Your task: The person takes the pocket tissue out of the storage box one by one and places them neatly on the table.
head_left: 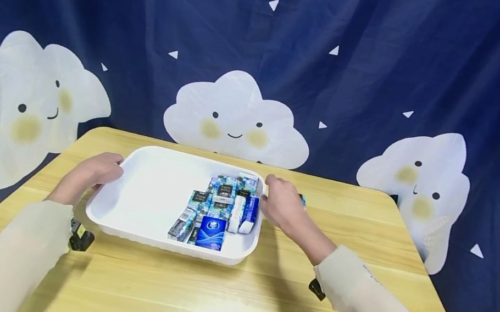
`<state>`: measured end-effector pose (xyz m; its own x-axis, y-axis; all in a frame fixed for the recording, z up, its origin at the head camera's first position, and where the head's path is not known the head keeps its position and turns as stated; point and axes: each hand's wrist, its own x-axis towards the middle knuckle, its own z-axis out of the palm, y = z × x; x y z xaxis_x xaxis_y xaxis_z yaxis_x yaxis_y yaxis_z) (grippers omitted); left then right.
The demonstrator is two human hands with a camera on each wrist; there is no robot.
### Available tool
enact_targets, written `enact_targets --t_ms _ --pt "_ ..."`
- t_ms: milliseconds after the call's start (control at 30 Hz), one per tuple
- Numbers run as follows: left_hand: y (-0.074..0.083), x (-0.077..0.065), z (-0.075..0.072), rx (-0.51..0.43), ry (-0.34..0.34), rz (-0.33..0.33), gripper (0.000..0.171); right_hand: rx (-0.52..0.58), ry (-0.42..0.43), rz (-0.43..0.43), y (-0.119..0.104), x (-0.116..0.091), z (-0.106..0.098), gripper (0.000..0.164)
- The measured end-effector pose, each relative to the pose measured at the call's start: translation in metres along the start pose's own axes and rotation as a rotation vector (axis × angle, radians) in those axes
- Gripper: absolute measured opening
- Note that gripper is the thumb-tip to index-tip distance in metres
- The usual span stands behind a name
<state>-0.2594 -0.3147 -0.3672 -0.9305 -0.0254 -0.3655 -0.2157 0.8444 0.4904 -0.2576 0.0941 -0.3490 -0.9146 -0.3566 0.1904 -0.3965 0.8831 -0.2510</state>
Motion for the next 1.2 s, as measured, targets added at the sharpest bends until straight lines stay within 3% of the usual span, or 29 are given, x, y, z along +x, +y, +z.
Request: enact_targets --t_ms 267,833,1200 --pt "0.001 0.001 -0.001 0.014 -0.002 0.004 0.041 0.005 0.002 -0.092 -0.026 -0.007 0.006 0.025" --pt "0.002 0.001 0.001 0.014 0.013 -0.011 0.042 -0.037 -0.102 -0.165 -0.06 -0.014 0.027 0.025" --pt "0.001 0.001 0.002 0.021 0.019 -0.007 0.043 0.02 -0.239 -0.139 -0.068 -0.019 0.035 0.058"
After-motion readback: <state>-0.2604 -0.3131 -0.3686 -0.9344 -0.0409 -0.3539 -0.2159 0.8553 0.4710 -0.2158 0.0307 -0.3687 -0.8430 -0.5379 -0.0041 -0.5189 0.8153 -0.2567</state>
